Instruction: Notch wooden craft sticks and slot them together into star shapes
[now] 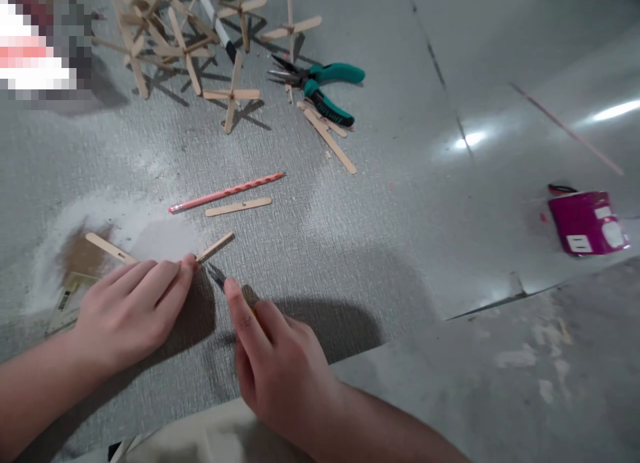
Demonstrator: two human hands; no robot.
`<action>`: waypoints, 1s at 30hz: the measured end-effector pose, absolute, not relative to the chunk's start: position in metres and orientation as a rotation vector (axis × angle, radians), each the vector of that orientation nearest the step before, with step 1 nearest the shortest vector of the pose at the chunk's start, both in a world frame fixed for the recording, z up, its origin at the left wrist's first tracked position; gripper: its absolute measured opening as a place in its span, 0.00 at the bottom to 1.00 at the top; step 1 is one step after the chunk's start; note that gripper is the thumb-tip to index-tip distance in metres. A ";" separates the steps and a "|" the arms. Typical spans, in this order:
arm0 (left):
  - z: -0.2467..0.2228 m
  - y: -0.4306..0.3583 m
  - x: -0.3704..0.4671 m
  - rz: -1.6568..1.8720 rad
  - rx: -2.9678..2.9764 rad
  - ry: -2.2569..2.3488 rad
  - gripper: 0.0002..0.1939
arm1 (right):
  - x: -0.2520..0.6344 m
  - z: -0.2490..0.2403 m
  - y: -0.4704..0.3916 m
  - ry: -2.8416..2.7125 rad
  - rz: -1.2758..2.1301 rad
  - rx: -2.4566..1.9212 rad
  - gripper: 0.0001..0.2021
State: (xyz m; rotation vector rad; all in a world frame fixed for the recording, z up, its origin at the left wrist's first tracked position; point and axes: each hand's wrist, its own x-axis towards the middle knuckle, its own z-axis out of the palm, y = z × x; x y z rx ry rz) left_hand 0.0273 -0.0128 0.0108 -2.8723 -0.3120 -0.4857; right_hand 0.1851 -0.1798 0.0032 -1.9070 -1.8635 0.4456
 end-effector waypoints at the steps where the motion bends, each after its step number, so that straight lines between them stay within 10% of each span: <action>1: 0.010 -0.013 0.027 -0.491 -2.871 -0.307 0.03 | 0.185 0.003 -0.180 -1.865 0.447 -1.908 0.28; 30: 0.007 -0.018 0.031 -0.628 -2.988 -0.349 0.08 | 0.183 0.002 -0.184 -1.872 0.414 -1.943 0.33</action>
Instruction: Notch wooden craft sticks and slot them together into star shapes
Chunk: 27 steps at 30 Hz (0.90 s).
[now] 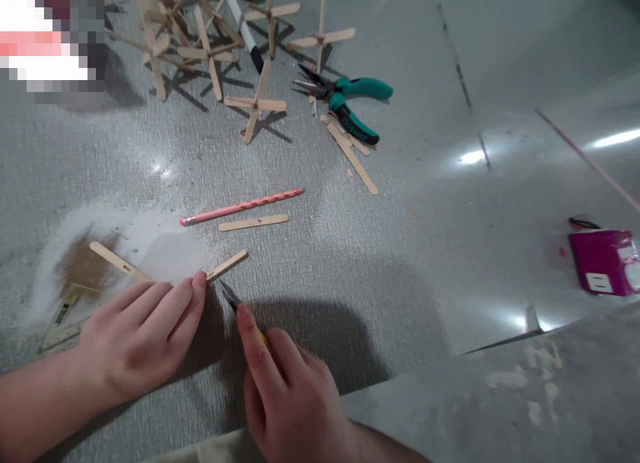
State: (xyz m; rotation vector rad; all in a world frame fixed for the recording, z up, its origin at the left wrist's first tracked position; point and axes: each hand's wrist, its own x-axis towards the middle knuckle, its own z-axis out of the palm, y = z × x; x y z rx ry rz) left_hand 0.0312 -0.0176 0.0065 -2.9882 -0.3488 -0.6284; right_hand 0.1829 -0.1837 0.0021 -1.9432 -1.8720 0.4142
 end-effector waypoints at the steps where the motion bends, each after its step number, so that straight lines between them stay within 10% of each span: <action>1: 0.007 -0.018 0.031 -0.615 -2.989 -0.347 0.09 | 0.183 0.002 -0.184 -1.870 0.418 -1.938 0.33; 27: 0.003 -0.020 0.032 -0.687 -3.077 -0.465 0.10 | 0.187 0.004 -0.181 -1.858 0.452 -1.916 0.36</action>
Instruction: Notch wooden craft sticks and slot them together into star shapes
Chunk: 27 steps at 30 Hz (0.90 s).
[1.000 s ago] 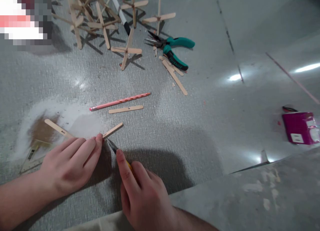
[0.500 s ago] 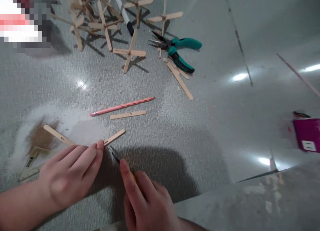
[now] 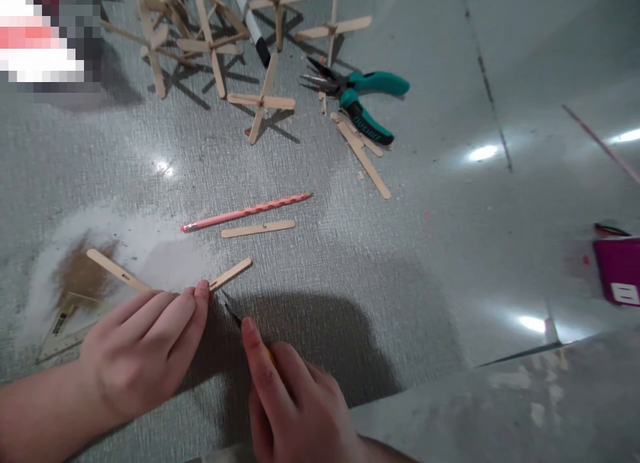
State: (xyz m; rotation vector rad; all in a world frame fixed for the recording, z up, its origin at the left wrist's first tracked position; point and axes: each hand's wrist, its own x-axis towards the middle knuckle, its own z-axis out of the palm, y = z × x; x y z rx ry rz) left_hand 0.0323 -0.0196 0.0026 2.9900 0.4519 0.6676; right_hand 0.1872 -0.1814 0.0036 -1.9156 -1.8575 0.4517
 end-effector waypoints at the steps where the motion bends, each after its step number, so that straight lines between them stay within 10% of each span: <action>1: 0.003 -0.020 0.032 0.662 2.987 0.453 0.10 | 0.187 0.004 -0.181 -1.857 0.457 -1.921 0.35; 27: 0.006 -0.017 0.035 0.611 2.992 0.444 0.10 | 0.187 0.002 -0.183 -1.867 0.452 -1.916 0.36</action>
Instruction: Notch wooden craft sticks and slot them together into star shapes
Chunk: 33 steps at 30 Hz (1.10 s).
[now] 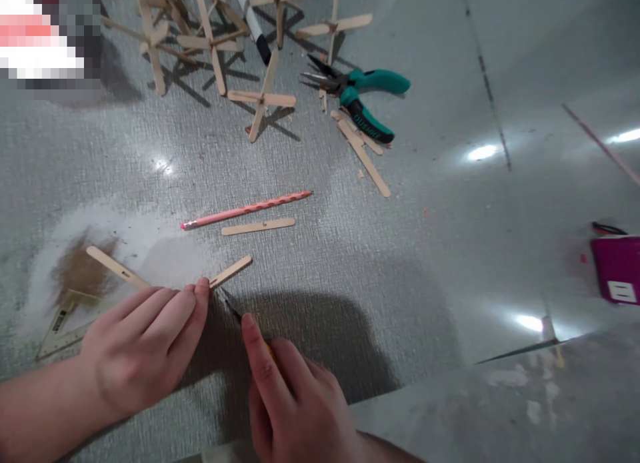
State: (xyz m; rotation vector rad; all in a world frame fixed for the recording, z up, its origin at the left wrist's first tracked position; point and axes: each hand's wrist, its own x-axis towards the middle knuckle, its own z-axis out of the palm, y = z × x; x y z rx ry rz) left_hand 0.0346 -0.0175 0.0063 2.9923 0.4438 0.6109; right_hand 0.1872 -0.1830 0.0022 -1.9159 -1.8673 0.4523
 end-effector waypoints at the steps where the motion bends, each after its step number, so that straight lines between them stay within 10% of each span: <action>1: 0.006 -0.017 0.035 0.615 2.990 0.447 0.11 | 0.187 0.002 -0.183 -1.871 0.446 -1.913 0.36; 33: 0.008 -0.015 0.037 0.635 2.932 0.529 0.14 | 0.186 0.007 -0.176 -1.929 0.400 -1.952 0.33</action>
